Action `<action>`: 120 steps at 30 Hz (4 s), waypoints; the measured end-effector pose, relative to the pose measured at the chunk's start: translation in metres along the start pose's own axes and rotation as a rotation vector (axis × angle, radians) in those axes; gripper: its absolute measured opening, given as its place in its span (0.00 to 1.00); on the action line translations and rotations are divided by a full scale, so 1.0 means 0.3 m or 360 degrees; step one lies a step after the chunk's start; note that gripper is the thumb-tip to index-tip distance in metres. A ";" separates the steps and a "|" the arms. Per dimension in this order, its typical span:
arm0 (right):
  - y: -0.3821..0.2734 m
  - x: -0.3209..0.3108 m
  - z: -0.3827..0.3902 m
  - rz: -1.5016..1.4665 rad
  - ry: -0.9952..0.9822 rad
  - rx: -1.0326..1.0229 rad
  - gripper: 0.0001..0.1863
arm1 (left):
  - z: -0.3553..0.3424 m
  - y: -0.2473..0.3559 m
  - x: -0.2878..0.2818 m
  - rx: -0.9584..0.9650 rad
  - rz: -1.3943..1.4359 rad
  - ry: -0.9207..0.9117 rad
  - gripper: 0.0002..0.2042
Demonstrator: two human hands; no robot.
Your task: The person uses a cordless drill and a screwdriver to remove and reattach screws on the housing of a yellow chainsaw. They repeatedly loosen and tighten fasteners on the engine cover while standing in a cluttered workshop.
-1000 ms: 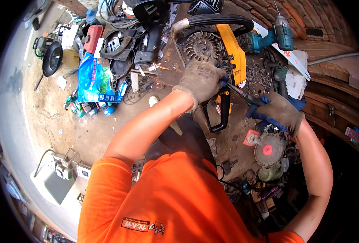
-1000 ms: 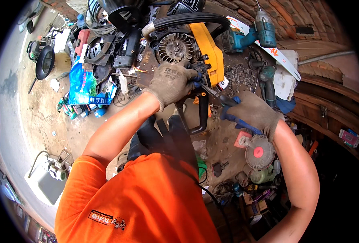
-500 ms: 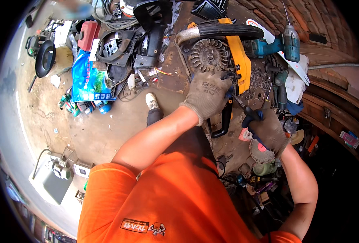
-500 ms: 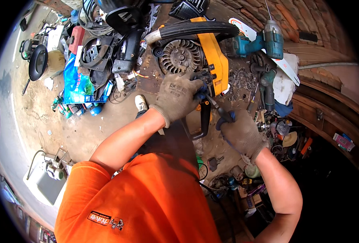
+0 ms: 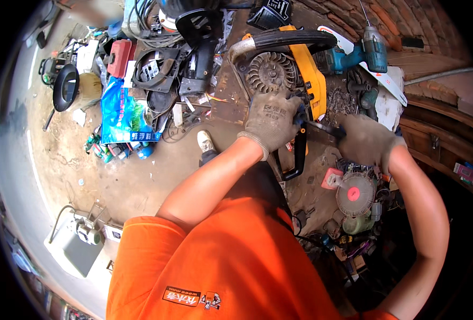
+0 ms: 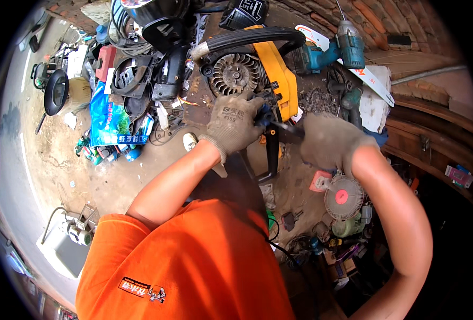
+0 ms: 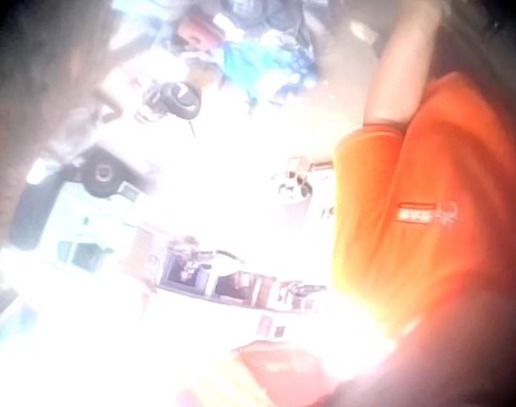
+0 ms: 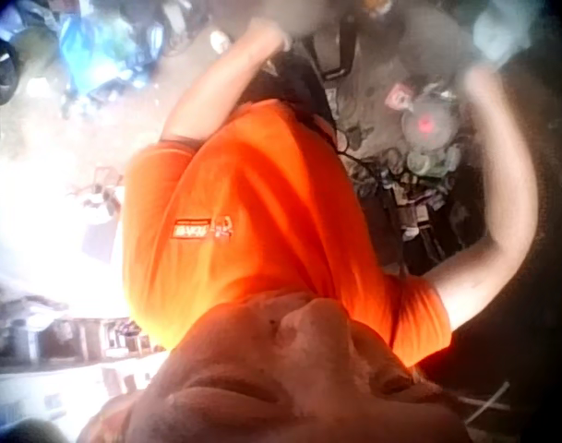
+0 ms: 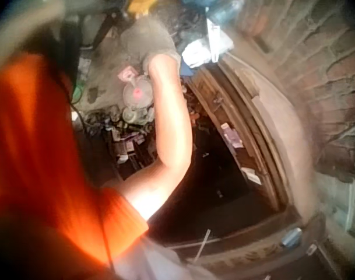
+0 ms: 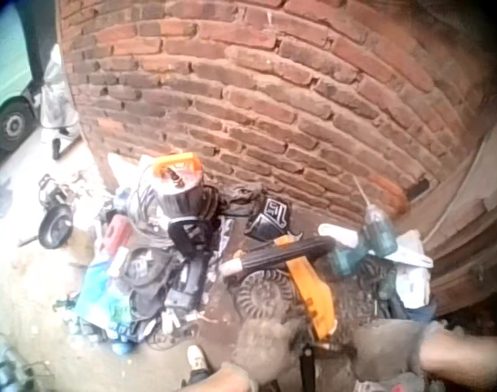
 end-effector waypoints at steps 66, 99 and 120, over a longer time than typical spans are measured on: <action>-0.038 0.135 0.134 0.0626 0.0955 -0.0086 0.13 | 0.066 -0.026 0.050 -0.0202 0.0102 0.0225 0.17; -0.200 0.037 -0.060 0.0872 0.0088 -0.0395 0.13 | 0.049 -0.013 0.042 -0.0196 0.0078 0.0181 0.16; 0.114 0.190 0.119 -0.1001 0.0463 0.0043 0.10 | -0.010 0.010 -0.021 -0.0046 -0.0213 -0.0294 0.17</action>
Point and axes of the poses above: each hand's wrist, its own z-axis away from the middle knuckle, its own x-axis out of the palm, y = z × x, the point moved 8 cm from there along -z, towards the middle knuckle, and after that the axes turned 9 degrees about -x, right-handed, at the moved point
